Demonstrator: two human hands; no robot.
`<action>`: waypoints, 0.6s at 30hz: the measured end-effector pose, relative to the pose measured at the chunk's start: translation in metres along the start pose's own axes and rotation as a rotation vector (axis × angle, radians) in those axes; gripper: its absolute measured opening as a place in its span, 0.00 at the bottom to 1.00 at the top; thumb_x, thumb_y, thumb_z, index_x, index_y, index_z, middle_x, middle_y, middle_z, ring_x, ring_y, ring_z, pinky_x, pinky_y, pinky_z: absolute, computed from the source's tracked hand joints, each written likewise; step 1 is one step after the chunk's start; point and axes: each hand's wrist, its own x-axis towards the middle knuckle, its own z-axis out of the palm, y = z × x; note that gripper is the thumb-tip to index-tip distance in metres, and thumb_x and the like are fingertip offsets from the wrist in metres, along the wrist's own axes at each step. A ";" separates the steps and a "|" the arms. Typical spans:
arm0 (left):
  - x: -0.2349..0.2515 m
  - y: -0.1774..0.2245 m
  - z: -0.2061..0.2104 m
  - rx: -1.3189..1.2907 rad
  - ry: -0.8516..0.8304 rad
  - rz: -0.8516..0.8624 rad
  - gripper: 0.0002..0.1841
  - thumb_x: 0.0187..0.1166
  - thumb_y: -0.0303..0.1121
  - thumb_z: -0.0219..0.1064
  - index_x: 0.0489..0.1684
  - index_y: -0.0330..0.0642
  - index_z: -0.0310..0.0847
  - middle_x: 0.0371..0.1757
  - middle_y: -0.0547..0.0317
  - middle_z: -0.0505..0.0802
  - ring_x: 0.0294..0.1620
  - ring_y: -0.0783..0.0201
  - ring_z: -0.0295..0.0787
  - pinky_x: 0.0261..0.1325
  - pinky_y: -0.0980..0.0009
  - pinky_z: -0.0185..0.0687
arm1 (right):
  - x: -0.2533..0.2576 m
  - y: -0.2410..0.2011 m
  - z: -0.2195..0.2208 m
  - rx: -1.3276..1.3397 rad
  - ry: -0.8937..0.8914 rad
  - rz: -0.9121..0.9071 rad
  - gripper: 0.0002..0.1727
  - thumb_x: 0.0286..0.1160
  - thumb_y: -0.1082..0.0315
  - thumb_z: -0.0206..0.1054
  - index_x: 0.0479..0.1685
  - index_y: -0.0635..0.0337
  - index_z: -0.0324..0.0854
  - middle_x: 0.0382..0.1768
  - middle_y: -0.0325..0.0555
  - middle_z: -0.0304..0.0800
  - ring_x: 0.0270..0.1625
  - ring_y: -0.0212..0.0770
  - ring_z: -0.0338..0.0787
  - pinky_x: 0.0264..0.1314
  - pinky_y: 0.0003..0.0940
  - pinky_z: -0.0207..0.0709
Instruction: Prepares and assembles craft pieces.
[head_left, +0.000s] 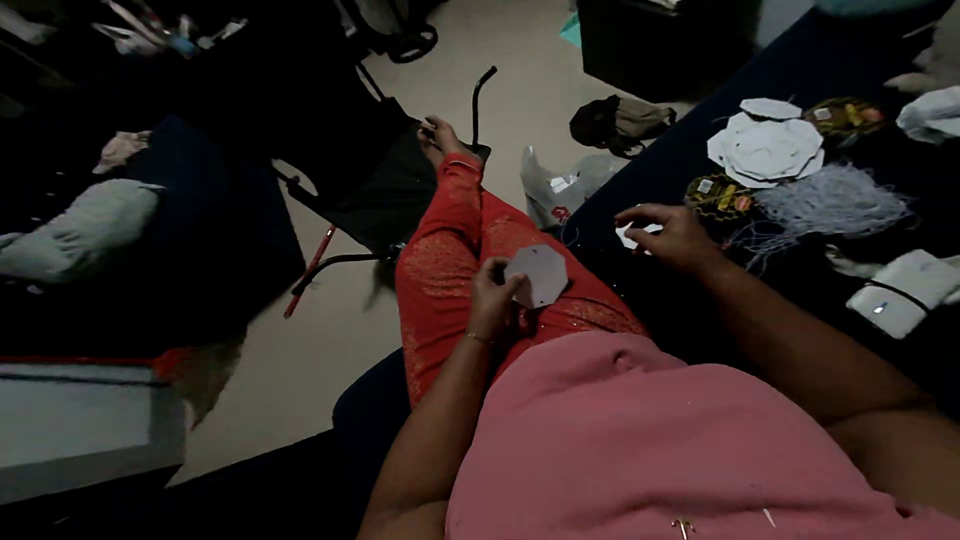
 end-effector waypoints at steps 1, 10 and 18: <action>0.001 -0.003 -0.001 -0.047 0.028 -0.011 0.18 0.70 0.16 0.71 0.58 0.30 0.77 0.48 0.48 0.89 0.45 0.62 0.89 0.53 0.62 0.88 | -0.001 0.006 -0.014 -0.028 0.001 0.040 0.12 0.80 0.72 0.67 0.57 0.64 0.88 0.54 0.54 0.92 0.46 0.47 0.95 0.47 0.49 0.91; 0.005 -0.005 0.000 -0.106 0.074 -0.070 0.25 0.69 0.14 0.66 0.69 0.30 0.72 0.56 0.45 0.88 0.50 0.62 0.90 0.52 0.64 0.89 | -0.006 0.047 -0.098 -0.486 0.065 0.346 0.09 0.79 0.69 0.70 0.50 0.61 0.92 0.49 0.64 0.93 0.56 0.69 0.89 0.60 0.77 0.74; 0.007 0.003 0.002 -0.058 -0.017 -0.083 0.20 0.74 0.17 0.62 0.66 0.26 0.72 0.52 0.49 0.90 0.48 0.65 0.91 0.53 0.66 0.90 | -0.027 0.053 -0.165 -0.633 0.185 0.550 0.09 0.76 0.73 0.71 0.48 0.66 0.92 0.53 0.73 0.89 0.62 0.77 0.85 0.63 0.80 0.70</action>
